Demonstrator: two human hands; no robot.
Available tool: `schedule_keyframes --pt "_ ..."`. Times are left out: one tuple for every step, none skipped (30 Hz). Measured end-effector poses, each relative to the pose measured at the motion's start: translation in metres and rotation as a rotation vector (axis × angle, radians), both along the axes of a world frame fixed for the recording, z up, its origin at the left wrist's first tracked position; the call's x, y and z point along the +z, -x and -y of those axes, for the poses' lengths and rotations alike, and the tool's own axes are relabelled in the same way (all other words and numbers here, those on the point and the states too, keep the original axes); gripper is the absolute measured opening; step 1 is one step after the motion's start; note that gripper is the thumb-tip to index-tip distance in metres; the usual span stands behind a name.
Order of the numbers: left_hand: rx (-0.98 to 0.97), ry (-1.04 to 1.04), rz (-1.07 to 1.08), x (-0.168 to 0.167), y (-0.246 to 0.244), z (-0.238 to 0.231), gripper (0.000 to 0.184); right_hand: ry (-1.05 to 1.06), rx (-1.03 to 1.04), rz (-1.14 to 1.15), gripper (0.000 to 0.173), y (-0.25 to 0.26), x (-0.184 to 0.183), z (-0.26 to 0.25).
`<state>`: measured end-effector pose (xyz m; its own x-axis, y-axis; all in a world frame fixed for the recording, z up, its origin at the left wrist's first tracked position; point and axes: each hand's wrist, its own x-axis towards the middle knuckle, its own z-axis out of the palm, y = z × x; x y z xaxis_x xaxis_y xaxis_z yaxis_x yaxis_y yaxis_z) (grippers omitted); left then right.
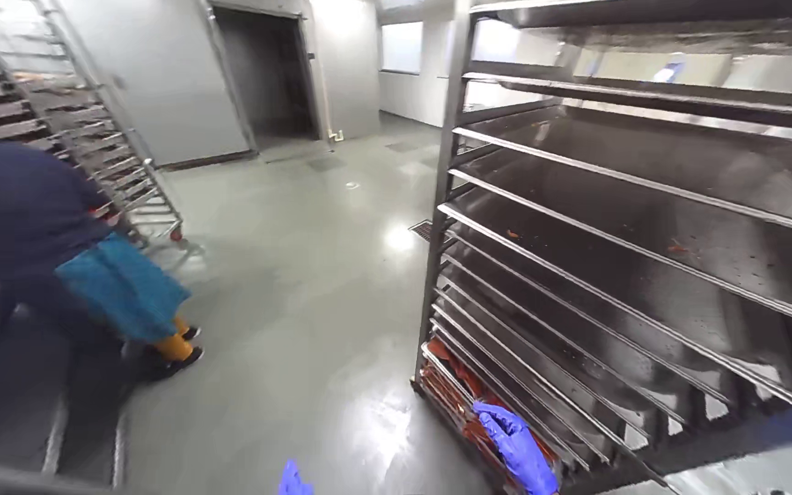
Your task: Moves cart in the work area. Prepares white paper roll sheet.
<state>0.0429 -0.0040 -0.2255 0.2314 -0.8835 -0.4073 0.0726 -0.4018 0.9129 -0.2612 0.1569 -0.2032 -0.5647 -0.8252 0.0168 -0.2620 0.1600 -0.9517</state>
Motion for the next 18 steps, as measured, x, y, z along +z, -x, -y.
schedule_keyframes --pt "-0.006 0.02 0.022 -0.004 0.0 -0.003 0.057 -0.023 0.024 -0.003 0.028 -0.002 -0.001 0.002" --pt "-0.016 0.05 0.059 -0.022 -0.005 -0.004 0.057 -0.06 0.052 0.002 0.028 -0.005 -0.003 0.005" --pt "-0.023 0.063 0.076 -0.04 -0.013 -0.007 0.055 -0.101 0.088 0.009 0.027 -0.009 -0.005 0.009" --pt "-0.008 0.064 0.081 -0.047 -0.022 -0.013 0.053 -0.135 0.133 0.005 0.026 -0.014 -0.008 0.015" --pt "0.027 0.05 0.057 -0.045 -0.029 -0.018 0.053 -0.169 0.191 -0.007 0.026 -0.018 -0.011 0.023" --pt "0.065 0.026 0.027 -0.04 -0.038 -0.023 0.054 -0.205 0.257 -0.025 0.026 -0.023 -0.014 0.031" --pt "0.131 -0.001 -0.011 -0.037 -0.049 -0.028 0.054 -0.245 0.325 -0.043 0.026 -0.03 -0.016 0.039" --pt "0.215 -0.021 -0.058 -0.035 -0.062 -0.033 0.055 -0.283 0.4 -0.051 0.027 -0.038 -0.016 0.048" --pt "0.312 -0.03 -0.097 -0.036 -0.077 -0.036 0.054 -0.32 0.467 -0.059 0.027 -0.048 -0.016 0.06" --pt "0.398 -0.029 -0.112 -0.035 -0.096 -0.041 0.053 -0.356 0.529 -0.071 0.028 -0.062 -0.016 0.072" --pt "0.468 -0.023 -0.104 -0.035 -0.112 -0.046 0.052 -0.375 0.596 -0.092 0.029 -0.072 -0.018 0.085" --pt "0.525 -0.019 -0.085 -0.035 -0.128 -0.054 0.052 -0.377 0.665 -0.111 0.029 -0.082 -0.021 0.099" --pt "0.584 -0.016 -0.054 -0.034 -0.144 -0.061 0.053 -0.368 0.729 -0.126 0.029 -0.093 -0.024 0.114" --pt "0.644 -0.018 -0.04 -0.034 -0.161 -0.069 0.053 -0.365 0.786 -0.135 0.03 -0.106 -0.025 0.13" --pt "0.711 -0.021 -0.044 -0.035 -0.175 -0.077 0.054 -0.371 0.836 -0.14 0.03 -0.12 -0.025 0.144" --pt "0.784 -0.025 -0.056 -0.037 -0.189 -0.084 0.054 -0.382 0.884 -0.142 0.03 -0.137 -0.025 0.159" --pt "0.856 -0.03 -0.067 -0.039 -0.203 -0.091 0.054 -0.392 0.928 -0.14 0.029 -0.156 -0.025 0.172" --pt "0.912 -0.037 -0.073 -0.04 -0.217 -0.095 0.054 -0.396 0.963 -0.138 0.028 -0.175 -0.026 0.186"
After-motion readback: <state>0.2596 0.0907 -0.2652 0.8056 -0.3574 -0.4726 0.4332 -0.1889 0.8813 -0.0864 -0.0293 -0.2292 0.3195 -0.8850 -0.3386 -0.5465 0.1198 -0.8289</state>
